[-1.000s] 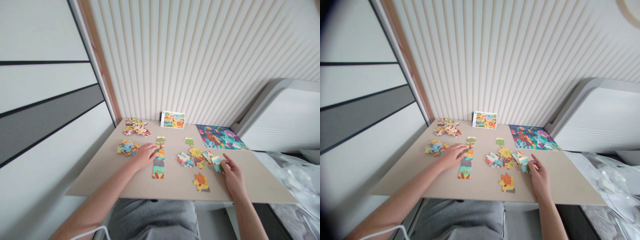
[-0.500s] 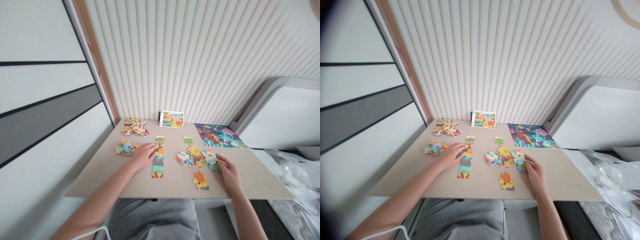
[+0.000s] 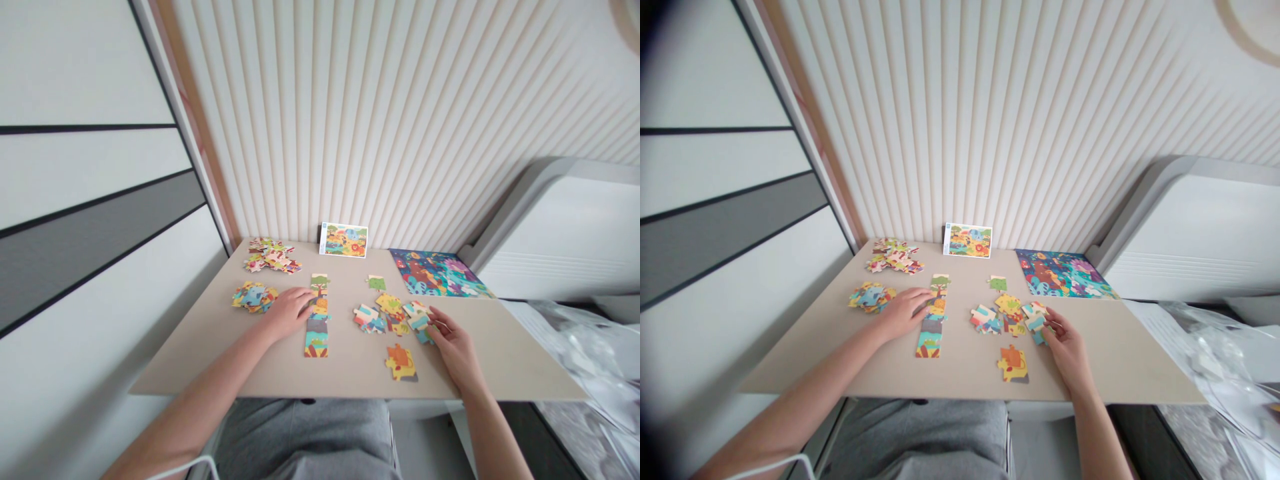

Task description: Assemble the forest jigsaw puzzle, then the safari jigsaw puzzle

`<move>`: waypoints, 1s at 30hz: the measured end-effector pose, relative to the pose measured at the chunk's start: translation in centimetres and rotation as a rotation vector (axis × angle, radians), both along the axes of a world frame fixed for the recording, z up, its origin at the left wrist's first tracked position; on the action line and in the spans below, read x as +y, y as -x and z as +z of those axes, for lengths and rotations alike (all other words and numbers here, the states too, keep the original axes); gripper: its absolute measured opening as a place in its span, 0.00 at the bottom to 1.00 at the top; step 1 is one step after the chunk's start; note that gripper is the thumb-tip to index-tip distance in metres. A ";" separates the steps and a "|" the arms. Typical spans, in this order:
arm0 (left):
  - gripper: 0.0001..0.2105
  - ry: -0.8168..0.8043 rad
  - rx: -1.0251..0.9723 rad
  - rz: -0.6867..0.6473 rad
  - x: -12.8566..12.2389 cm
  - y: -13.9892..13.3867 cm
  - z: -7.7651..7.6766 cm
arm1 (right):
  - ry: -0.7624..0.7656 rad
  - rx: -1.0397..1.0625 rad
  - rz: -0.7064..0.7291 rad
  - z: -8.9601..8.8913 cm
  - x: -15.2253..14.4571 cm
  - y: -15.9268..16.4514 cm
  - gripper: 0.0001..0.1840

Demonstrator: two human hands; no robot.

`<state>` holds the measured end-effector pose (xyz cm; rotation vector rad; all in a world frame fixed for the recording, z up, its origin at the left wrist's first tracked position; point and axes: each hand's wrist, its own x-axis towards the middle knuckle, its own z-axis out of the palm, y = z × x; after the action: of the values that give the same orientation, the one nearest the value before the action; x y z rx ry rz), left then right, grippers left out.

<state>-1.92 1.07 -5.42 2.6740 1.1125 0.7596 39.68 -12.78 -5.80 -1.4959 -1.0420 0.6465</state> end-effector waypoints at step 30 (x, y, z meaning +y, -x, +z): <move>0.15 0.006 -0.004 0.002 0.0 0.0 0.0 | -0.064 -0.127 0.290 4.5 8.3 4.2 0.26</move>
<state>-1.89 1.05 -5.40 2.6656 1.1153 0.7607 35.52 -4.50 -1.27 -1.3559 -1.3816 0.7197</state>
